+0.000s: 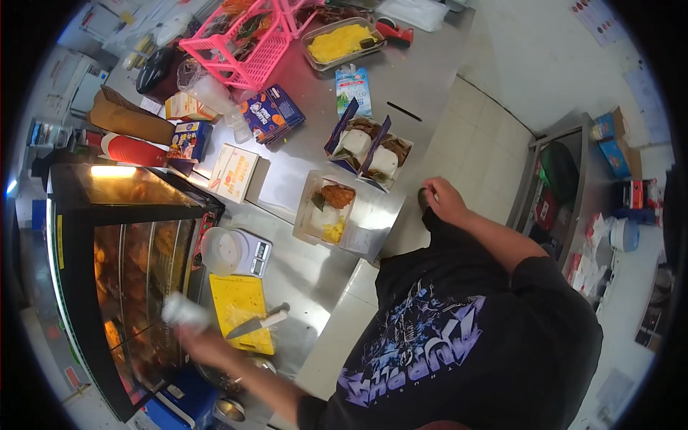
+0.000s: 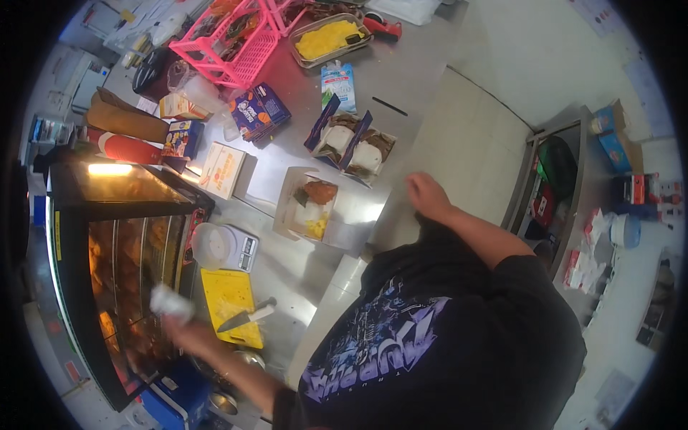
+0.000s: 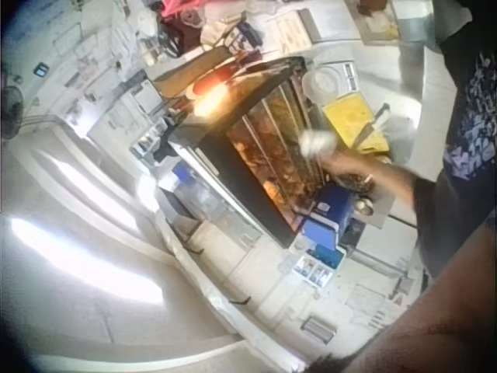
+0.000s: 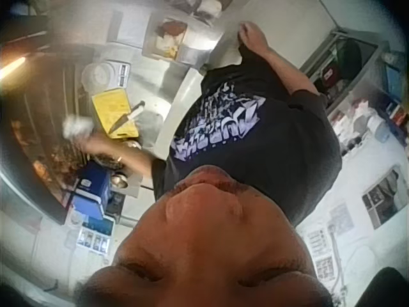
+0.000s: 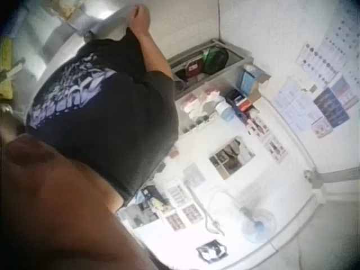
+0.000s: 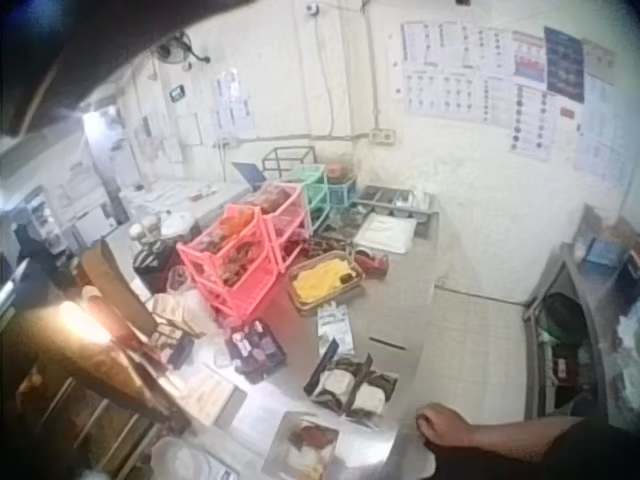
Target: The person prepares food for takeout by placing fried chicken and rice into containers, adding side items from a tray, marking a receipt, and sealing the containers in plastic bags.
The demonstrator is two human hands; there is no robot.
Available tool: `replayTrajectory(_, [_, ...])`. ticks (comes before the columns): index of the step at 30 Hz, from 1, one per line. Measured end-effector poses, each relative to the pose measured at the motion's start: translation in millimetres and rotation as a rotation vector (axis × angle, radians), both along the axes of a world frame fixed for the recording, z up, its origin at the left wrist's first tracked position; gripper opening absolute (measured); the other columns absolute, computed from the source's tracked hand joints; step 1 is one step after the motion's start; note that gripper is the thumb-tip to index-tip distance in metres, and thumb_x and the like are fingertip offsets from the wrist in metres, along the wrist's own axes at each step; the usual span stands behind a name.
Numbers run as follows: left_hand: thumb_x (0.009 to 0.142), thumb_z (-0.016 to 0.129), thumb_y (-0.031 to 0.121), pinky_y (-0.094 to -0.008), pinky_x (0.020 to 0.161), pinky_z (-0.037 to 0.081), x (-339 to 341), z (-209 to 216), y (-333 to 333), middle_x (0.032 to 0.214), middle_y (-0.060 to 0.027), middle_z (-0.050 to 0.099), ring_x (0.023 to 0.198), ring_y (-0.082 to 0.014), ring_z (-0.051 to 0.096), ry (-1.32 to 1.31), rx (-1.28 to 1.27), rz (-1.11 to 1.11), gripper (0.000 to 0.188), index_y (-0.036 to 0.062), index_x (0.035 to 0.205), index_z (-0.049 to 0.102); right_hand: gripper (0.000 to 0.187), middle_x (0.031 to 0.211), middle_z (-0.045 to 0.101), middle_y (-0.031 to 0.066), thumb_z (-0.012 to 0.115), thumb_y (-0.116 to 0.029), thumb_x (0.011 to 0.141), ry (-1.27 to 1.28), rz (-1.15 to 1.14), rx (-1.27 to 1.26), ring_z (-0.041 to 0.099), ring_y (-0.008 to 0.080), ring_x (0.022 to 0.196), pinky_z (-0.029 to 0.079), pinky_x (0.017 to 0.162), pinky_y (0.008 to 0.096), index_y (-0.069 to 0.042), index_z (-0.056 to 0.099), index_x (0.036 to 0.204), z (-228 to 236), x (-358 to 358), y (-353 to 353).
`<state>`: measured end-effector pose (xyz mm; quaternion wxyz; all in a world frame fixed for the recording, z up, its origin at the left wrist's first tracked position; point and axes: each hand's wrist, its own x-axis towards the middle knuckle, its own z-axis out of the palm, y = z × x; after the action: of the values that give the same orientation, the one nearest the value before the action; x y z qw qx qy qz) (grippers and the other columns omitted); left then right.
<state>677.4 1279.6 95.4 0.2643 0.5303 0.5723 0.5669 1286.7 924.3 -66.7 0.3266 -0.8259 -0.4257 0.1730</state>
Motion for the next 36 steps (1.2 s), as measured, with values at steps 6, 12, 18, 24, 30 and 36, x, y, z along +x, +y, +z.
replayTrajectory(6, [0.105,0.065,0.009,-0.0283,0.079,0.055,334,-109,-226,0.112,-0.0105,0.076,0.092,-0.013,0.067,-0.277,-0.548,-0.431,0.034,-0.0004,0.138,0.069,0.05,0.114,0.056,0.0153,0.085,-0.028,0.085,-0.178,0.291,-0.134,0.061,0.0329,0.096,0.053,0.081,0.044,-0.013,0.064,0.127,-10,73,86])
replayTrajectory(12, [0.106,0.067,0.015,-0.0286,0.072,0.056,509,-185,-290,0.111,-0.0128,0.075,0.079,-0.0121,0.065,-0.185,-0.667,-0.23,0.031,-0.0015,0.133,0.071,0.056,0.108,0.057,0.0156,0.089,-0.041,0.078,-0.283,0.32,0.053,0.057,0.0347,0.096,0.044,0.085,0.0485,-0.013,0.067,0.122,-58,110,132])
replayTrajectory(18, [0.107,0.065,0.021,-0.0396,0.079,0.062,577,-230,-277,0.114,-0.0231,0.075,0.099,-0.0291,0.073,0.03,-0.322,-0.083,0.037,-0.0061,0.132,0.069,0.045,0.13,0.067,0.0142,0.068,-0.025,0.084,0.222,0.643,0.031,0.063,0.0372,0.123,0.051,0.096,0.0533,-0.013,0.073,0.127,-62,150,170])
replayTrajectory(24, [0.102,0.07,0.031,-0.0419,0.091,0.059,609,-295,-271,0.117,-0.0188,0.076,0.101,-0.0304,0.074,0.259,-0.368,0.079,0.042,-0.0045,0.123,0.073,0.023,0.103,0.055,0.0093,0.061,-0.022,0.091,-0.16,0.378,0.078,0.058,0.0284,0.1,0.043,0.087,0.0456,-0.012,0.063,0.111,-62,256,92])
replayTrajectory(30, [0.105,0.06,0.032,-0.0431,0.092,0.057,609,-318,-261,0.11,-0.0211,0.074,0.101,-0.0372,0.072,0.756,-0.219,-0.292,0.038,-0.0027,0.114,0.072,0.034,0.118,0.057,0.0111,0.07,-0.03,0.087,-0.276,0.345,-0.079,0.053,0.0299,0.121,0.043,0.096,0.0479,-0.012,0.065,0.115,-62,310,-41])
replayTrajectory(36, [0.103,0.06,0.03,-0.0426,0.089,0.055,628,-325,-251,0.107,-0.0194,0.072,0.098,-0.0357,0.069,0.763,-0.151,-0.438,0.034,-0.002,0.11,0.07,0.042,0.129,0.055,0.0154,0.073,-0.031,0.086,-0.233,0.281,-0.107,0.049,0.0345,0.128,0.04,0.103,0.0505,-0.012,0.066,0.122,-53,291,-10])
